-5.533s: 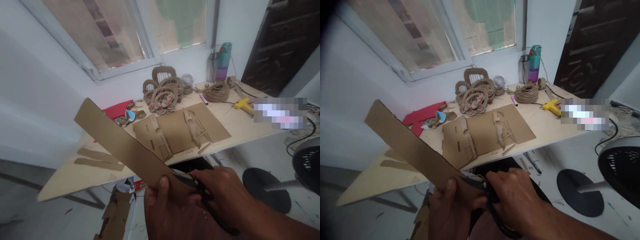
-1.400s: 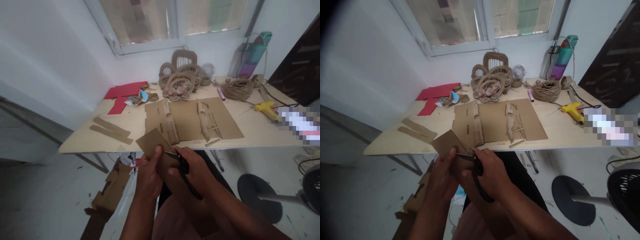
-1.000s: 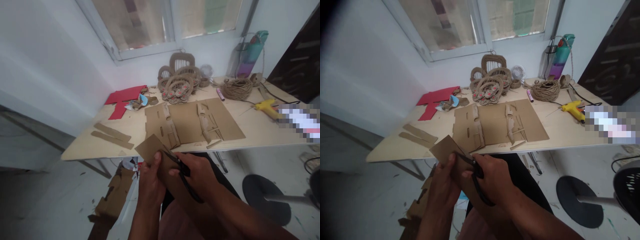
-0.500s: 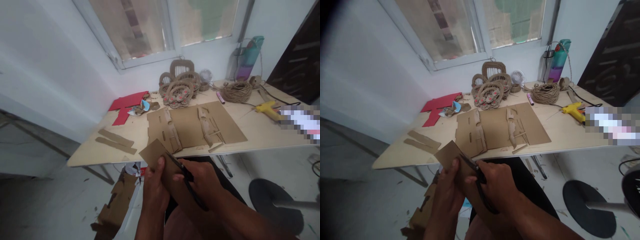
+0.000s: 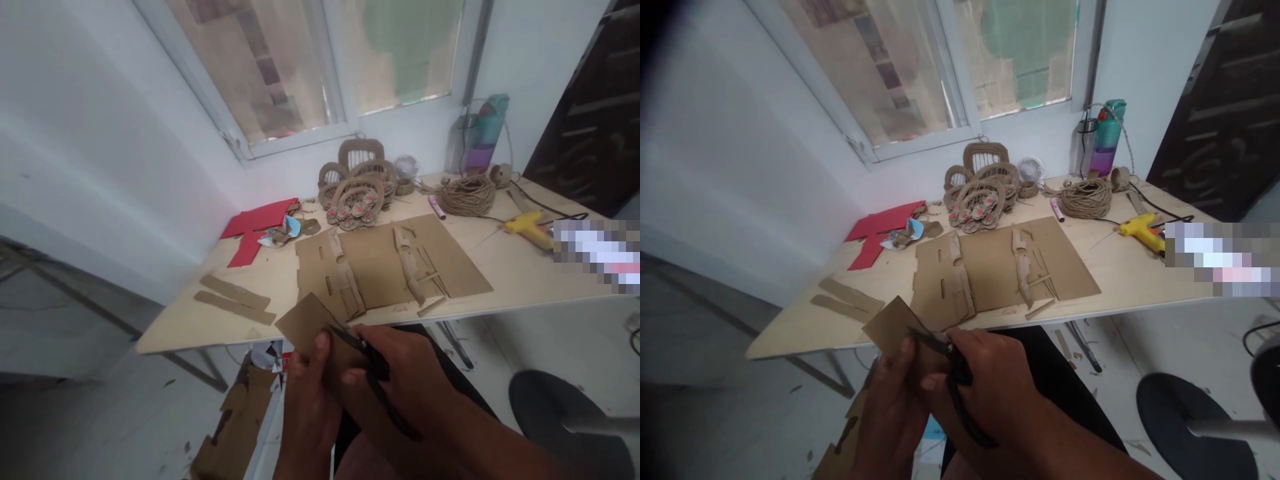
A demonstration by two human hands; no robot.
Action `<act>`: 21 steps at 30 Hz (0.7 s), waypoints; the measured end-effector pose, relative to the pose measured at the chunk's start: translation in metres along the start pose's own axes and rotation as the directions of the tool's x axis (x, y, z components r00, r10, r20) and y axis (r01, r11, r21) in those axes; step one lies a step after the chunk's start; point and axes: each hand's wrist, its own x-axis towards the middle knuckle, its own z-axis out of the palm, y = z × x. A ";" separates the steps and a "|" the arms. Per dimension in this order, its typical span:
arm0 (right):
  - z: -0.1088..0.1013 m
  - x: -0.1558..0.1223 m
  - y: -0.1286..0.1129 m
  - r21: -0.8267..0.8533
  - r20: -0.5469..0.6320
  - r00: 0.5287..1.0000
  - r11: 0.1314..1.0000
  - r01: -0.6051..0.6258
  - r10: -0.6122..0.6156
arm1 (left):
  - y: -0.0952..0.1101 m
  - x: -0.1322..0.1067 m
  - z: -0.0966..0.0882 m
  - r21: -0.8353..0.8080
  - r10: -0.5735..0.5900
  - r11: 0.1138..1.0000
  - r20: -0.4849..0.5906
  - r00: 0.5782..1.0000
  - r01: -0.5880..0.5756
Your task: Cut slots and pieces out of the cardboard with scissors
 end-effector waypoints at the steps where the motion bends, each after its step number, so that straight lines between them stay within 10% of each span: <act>1: -0.001 0.000 -0.001 -0.005 -0.010 1.000 1.000 0.005 -0.005 | 0.000 -0.001 0.001 -0.004 -0.001 1.000 0.007 1.000 0.001; 21: -0.013 0.001 -0.017 -0.216 0.020 0.999 0.976 0.034 -0.031 | 0.000 -0.009 -0.001 -0.076 0.045 0.996 -0.018 0.999 -0.047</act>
